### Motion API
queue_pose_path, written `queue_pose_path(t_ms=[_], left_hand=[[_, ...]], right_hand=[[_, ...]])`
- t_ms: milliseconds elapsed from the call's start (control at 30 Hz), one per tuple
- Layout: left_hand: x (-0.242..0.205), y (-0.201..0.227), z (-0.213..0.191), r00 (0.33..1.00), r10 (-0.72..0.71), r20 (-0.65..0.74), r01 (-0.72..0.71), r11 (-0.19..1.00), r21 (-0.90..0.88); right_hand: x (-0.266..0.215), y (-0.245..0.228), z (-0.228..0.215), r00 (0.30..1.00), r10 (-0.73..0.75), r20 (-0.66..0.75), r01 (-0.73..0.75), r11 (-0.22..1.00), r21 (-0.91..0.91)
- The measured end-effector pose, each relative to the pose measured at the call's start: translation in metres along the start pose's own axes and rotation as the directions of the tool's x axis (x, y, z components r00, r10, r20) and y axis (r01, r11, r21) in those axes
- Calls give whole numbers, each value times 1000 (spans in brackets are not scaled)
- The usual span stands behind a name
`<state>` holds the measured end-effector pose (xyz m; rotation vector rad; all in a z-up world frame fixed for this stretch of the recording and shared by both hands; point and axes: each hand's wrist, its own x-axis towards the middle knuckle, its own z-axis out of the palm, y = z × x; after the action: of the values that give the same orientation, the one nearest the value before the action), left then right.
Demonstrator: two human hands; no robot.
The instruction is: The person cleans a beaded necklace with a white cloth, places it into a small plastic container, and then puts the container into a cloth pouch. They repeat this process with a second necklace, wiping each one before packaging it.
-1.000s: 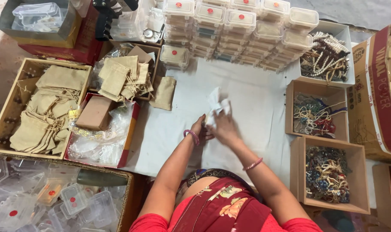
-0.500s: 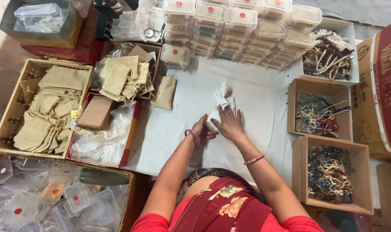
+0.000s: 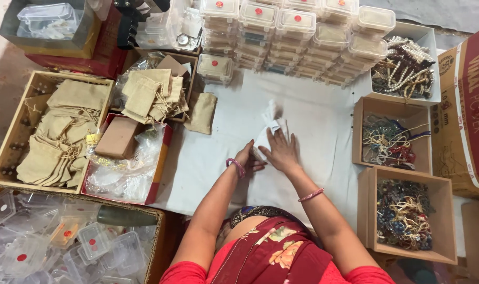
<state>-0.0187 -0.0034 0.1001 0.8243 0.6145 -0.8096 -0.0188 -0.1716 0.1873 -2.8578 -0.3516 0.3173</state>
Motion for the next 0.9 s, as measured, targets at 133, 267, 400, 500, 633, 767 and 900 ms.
queue_pose_path(t_ms=[133, 267, 400, 500, 633, 767, 900], left_hand=[[37, -15, -27, 1000, 4, -2, -4, 1000, -10], [84, -25, -53, 985, 136, 108, -133, 990, -35], [90, -21, -48, 934, 337, 116, -355, 904, 236], [82, -24, -43, 958, 254, 135, -266, 961, 81], [2, -8, -4, 995, 67, 76, -71, 996, 54], [-53, 11, 30, 990, 128, 60, -133, 986, 97], [3, -8, 2, 778, 605, 169, -628, 758, 174]], right_hand=[[-9, -20, 3, 1000, 29, 5, -29, 1000, -7], [-48, -48, -3, 981, -191, 29, 193, 980, -55], [-63, -34, -6, 954, -300, 16, 299, 953, 42], [-52, -15, -8, 887, -368, -278, 354, 930, -101], [-12, 35, 29, 888, -192, -417, 267, 955, 128], [-19, 27, 5, 890, 253, -380, 37, 790, 612], [-42, -9, -4, 666, -146, -731, 437, 871, 225]])
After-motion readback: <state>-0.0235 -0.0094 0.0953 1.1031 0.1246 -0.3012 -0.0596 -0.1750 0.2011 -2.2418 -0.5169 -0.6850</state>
